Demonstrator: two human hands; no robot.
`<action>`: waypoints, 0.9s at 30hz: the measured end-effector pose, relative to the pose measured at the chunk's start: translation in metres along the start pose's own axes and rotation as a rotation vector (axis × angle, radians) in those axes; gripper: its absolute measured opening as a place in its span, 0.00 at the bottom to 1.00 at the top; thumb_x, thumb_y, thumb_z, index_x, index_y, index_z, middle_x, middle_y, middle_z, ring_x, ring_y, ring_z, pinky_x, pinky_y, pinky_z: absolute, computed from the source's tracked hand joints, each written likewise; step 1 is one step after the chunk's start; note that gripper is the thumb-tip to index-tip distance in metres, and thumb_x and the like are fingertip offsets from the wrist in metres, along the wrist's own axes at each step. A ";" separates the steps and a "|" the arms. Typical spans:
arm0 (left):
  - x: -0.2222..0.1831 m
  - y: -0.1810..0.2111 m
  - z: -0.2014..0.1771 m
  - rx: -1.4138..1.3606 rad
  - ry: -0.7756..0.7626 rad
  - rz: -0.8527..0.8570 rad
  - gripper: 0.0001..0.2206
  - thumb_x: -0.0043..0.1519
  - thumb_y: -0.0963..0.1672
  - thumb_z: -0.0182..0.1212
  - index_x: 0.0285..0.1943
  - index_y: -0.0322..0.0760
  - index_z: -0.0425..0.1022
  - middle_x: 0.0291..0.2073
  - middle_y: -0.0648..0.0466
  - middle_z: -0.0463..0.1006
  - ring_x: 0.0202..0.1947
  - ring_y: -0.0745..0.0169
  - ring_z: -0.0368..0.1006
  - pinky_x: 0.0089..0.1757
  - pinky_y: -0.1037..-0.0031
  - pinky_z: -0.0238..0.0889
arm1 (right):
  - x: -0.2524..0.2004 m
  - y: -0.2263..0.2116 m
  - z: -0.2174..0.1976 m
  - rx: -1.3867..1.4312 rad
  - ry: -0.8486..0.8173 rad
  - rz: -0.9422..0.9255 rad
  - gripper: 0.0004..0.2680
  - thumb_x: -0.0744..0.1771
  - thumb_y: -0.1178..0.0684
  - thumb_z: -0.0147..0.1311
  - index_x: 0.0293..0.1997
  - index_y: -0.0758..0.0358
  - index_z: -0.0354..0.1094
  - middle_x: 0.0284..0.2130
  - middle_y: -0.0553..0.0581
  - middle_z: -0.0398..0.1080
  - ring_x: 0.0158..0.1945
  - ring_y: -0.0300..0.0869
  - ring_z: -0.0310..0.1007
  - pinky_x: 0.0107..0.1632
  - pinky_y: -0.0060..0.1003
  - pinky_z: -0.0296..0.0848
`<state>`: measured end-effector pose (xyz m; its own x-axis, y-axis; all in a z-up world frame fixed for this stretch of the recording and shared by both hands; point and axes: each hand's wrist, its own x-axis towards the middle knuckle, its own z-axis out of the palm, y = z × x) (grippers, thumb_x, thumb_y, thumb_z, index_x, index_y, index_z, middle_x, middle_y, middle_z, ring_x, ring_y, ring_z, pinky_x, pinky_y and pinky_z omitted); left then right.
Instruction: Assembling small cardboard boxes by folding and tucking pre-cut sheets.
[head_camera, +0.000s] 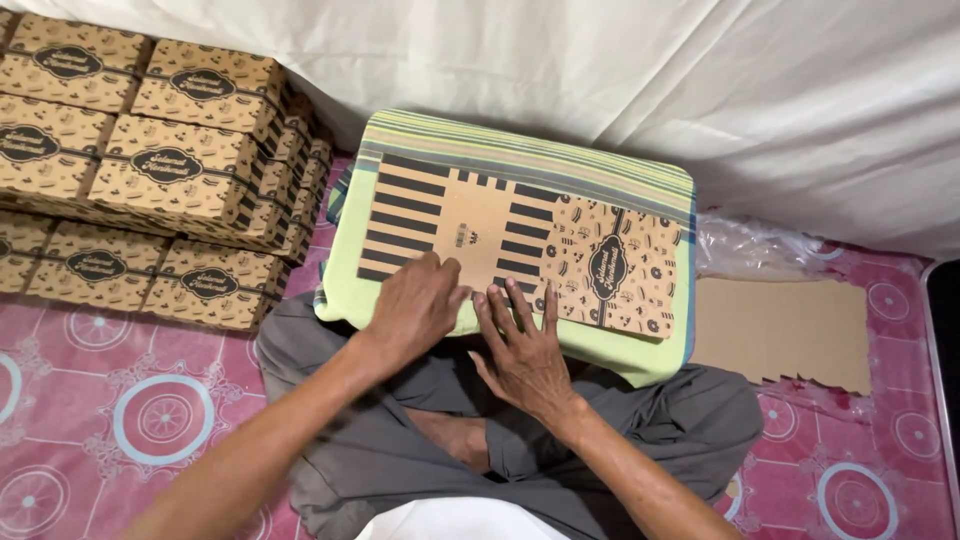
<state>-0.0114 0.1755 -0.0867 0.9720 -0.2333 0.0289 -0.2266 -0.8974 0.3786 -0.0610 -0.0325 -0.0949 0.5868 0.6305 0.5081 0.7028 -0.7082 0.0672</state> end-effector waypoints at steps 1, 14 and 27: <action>0.010 -0.003 0.000 0.003 0.003 0.001 0.13 0.64 0.52 0.59 0.36 0.41 0.72 0.28 0.50 0.70 0.30 0.42 0.75 0.29 0.53 0.71 | 0.001 0.000 0.000 -0.001 0.005 -0.001 0.27 0.65 0.42 0.54 0.71 0.63 0.57 0.66 0.67 0.60 0.72 0.63 0.54 0.69 0.79 0.40; 0.029 0.017 -0.054 -0.401 -0.448 -0.280 0.04 0.52 0.42 0.63 0.25 0.41 0.74 0.09 0.54 0.75 0.12 0.58 0.77 0.26 0.66 0.72 | 0.004 -0.001 -0.003 -0.004 -0.005 0.007 0.29 0.62 0.50 0.54 0.73 0.65 0.54 0.65 0.69 0.61 0.71 0.65 0.55 0.69 0.81 0.38; -0.007 -0.050 -0.105 -0.302 -0.445 -0.574 0.12 0.60 0.44 0.64 0.42 0.25 0.82 0.27 0.38 0.84 0.30 0.45 0.84 0.45 0.56 0.73 | 0.000 0.004 -0.001 -0.045 0.016 -0.026 0.28 0.61 0.47 0.56 0.70 0.64 0.59 0.61 0.68 0.65 0.70 0.64 0.58 0.68 0.81 0.44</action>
<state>-0.0001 0.2615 -0.0083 0.8011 0.0506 -0.5963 0.3919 -0.7974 0.4589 -0.0583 -0.0355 -0.0938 0.5619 0.6439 0.5193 0.6985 -0.7056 0.1192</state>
